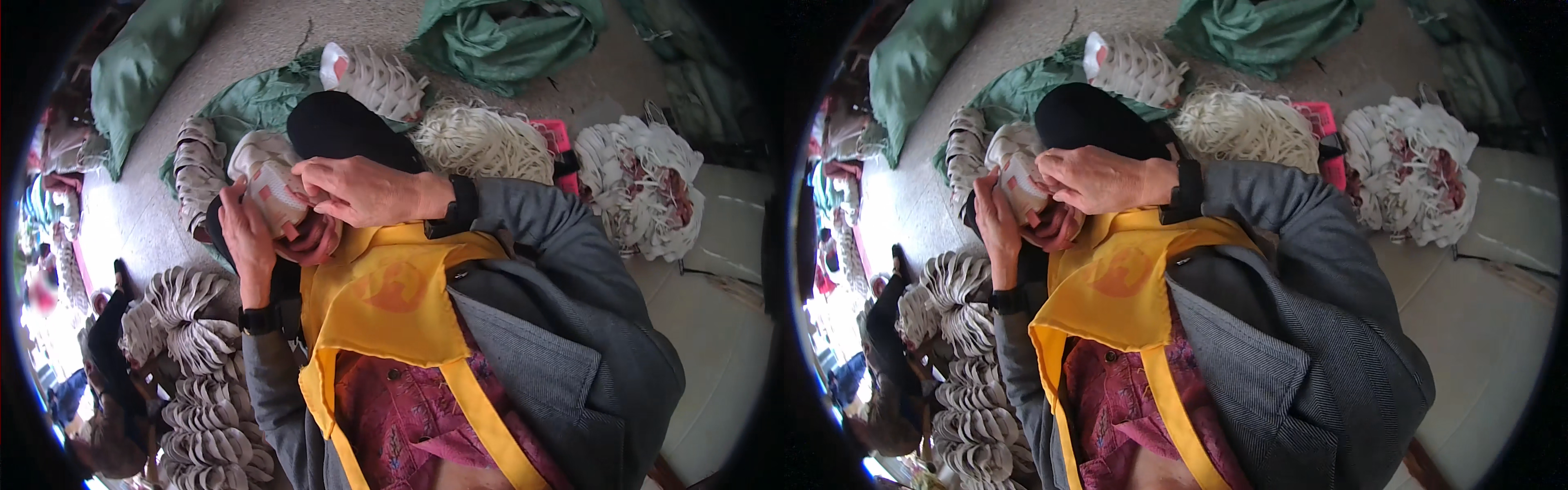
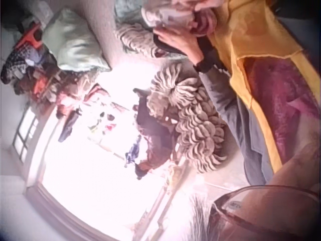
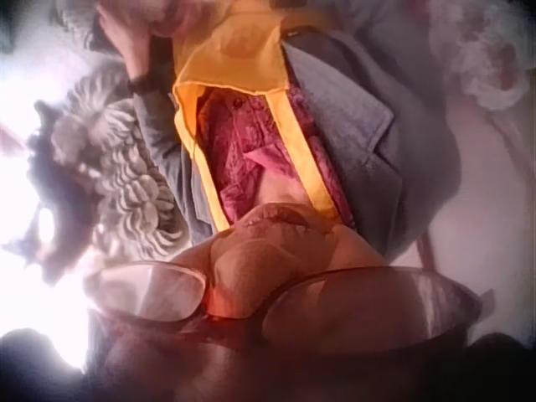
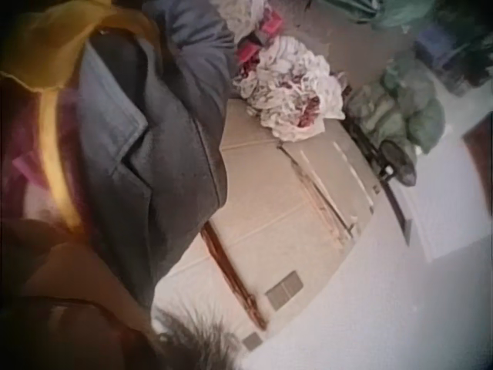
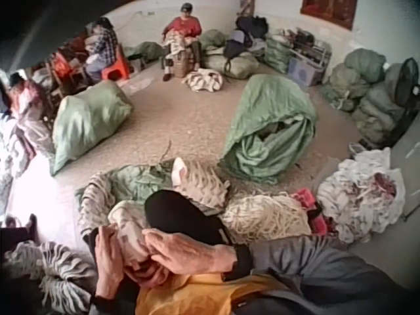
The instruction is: Insert laces into a shoe and tighten them.
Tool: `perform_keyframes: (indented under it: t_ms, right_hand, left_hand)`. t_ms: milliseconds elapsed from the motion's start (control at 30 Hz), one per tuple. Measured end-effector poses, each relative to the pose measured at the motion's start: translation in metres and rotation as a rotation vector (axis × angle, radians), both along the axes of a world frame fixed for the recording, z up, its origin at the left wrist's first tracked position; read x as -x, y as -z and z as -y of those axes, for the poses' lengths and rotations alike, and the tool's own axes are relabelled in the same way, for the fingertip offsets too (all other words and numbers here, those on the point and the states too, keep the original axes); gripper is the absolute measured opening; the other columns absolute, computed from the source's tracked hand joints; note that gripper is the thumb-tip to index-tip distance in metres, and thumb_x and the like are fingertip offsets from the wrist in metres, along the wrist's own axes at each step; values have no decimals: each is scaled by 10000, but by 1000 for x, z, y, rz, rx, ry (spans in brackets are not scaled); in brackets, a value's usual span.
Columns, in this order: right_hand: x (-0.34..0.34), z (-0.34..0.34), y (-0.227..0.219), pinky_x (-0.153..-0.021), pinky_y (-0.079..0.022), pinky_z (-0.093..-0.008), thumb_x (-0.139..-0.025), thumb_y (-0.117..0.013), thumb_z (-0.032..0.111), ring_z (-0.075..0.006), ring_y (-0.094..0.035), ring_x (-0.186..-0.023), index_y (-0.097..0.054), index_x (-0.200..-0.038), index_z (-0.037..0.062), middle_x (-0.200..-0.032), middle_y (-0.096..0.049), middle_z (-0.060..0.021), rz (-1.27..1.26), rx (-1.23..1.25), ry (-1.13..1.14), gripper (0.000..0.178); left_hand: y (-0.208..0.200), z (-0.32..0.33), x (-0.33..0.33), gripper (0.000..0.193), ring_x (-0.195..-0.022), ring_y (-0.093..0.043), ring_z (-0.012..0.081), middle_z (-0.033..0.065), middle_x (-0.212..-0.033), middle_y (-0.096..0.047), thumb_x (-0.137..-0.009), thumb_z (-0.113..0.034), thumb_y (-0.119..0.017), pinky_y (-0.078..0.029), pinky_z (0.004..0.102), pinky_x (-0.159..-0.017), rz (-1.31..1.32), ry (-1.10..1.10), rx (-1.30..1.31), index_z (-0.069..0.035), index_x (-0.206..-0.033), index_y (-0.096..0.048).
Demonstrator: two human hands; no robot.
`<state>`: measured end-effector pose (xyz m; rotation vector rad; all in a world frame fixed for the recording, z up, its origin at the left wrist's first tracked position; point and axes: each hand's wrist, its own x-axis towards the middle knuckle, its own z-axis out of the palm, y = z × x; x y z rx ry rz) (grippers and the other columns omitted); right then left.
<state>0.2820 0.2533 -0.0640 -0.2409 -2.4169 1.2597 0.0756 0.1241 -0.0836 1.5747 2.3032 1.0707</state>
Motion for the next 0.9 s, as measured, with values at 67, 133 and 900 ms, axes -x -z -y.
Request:
perform_keyframes:
  t_ms: [67,133,900]
  right_hand:
    - [-12,-10,0,-651,-560,-308,-916,-672,48,-198,-717,-805,-593,-1126,-13,-1060,-679,-147,26,161,11,233]
    - [-31,-23,4,-615,-553,-255,-938,-663,38,-113,-700,-719,-639,-1101,-5,-930,-702,-92,30,311,110,171]
    - [-227,-189,308,-807,-556,-427,-745,-768,85,-338,-718,-922,-701,-1056,28,-1022,-730,-166,611,149,853,323]
  left_hand:
    - [1,5,1,272,-1004,-584,368,206,-1137,-657,-1023,-108,-431,-439,453,-925,79,-18,26,-7,-1232,-574]
    - [-3,3,-1,264,-1012,-585,352,198,-1139,-665,-1034,-134,-435,-435,448,-939,71,-21,25,-6,-1209,-585]
    - [-160,11,6,253,-1147,-584,239,270,-1333,-601,-984,-173,-550,-484,327,-951,42,-362,-188,11,-1151,-600]
